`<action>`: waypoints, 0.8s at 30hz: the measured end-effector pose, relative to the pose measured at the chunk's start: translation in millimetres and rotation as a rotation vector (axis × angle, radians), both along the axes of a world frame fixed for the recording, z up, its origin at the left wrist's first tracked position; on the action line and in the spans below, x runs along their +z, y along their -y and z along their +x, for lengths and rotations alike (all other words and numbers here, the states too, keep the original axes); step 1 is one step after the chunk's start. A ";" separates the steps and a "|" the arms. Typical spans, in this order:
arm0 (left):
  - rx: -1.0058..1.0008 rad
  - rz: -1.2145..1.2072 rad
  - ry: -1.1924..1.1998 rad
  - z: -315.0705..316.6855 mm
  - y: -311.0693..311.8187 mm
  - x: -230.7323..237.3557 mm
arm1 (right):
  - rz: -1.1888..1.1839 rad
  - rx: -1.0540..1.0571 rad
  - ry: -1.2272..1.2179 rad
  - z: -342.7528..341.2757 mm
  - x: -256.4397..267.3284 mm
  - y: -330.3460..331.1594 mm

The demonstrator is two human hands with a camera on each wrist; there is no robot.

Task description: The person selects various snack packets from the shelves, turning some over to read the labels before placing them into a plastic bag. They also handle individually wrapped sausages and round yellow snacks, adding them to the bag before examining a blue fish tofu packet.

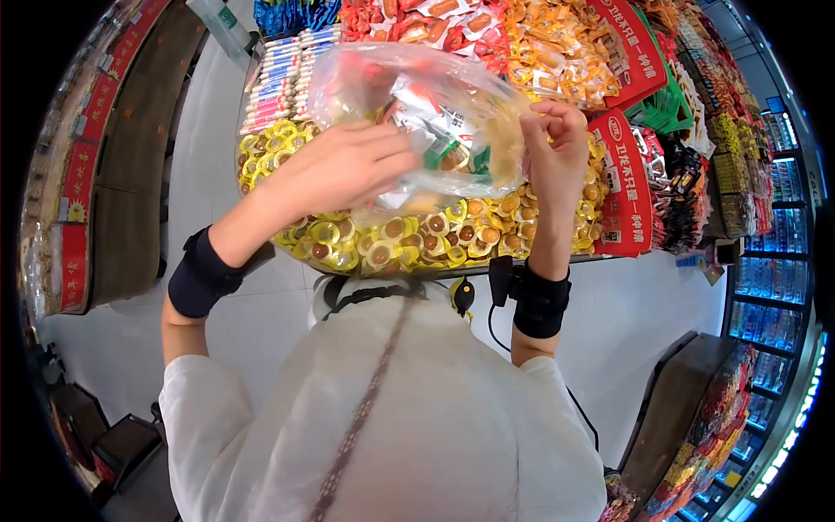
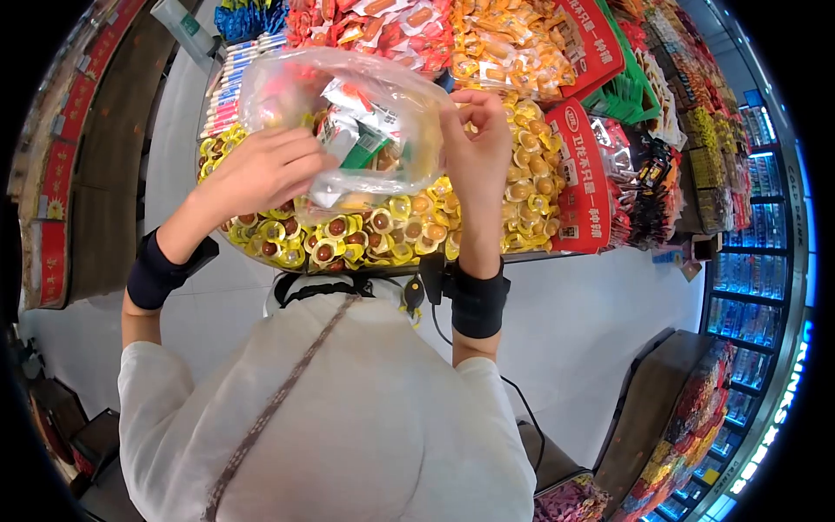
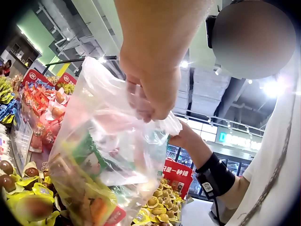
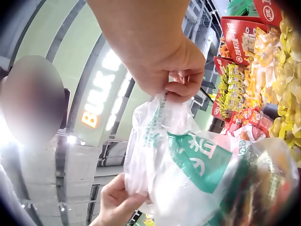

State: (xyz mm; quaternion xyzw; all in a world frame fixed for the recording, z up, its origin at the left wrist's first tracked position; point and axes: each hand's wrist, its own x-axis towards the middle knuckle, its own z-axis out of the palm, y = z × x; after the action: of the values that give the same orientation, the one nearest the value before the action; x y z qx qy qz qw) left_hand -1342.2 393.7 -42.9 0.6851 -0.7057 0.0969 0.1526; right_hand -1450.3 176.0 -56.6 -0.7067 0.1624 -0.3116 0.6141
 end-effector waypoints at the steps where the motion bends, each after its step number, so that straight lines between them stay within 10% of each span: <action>1: -0.037 -0.015 -0.017 -2.0 -3.2 2.6 | -0.019 -0.024 -0.021 2.1 -3.7 4.1; 24: 0.139 -0.184 -0.215 -31.1 -28.8 0.4 | 0.252 -0.008 0.014 -41.3 -32.1 -13.0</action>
State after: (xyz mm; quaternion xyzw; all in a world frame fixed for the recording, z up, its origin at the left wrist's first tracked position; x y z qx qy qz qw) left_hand -1373.4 422.5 -42.5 0.7219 -0.6243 0.0976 0.2822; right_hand -1491.5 189.0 -88.7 -0.6210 0.1989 -0.2959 0.6981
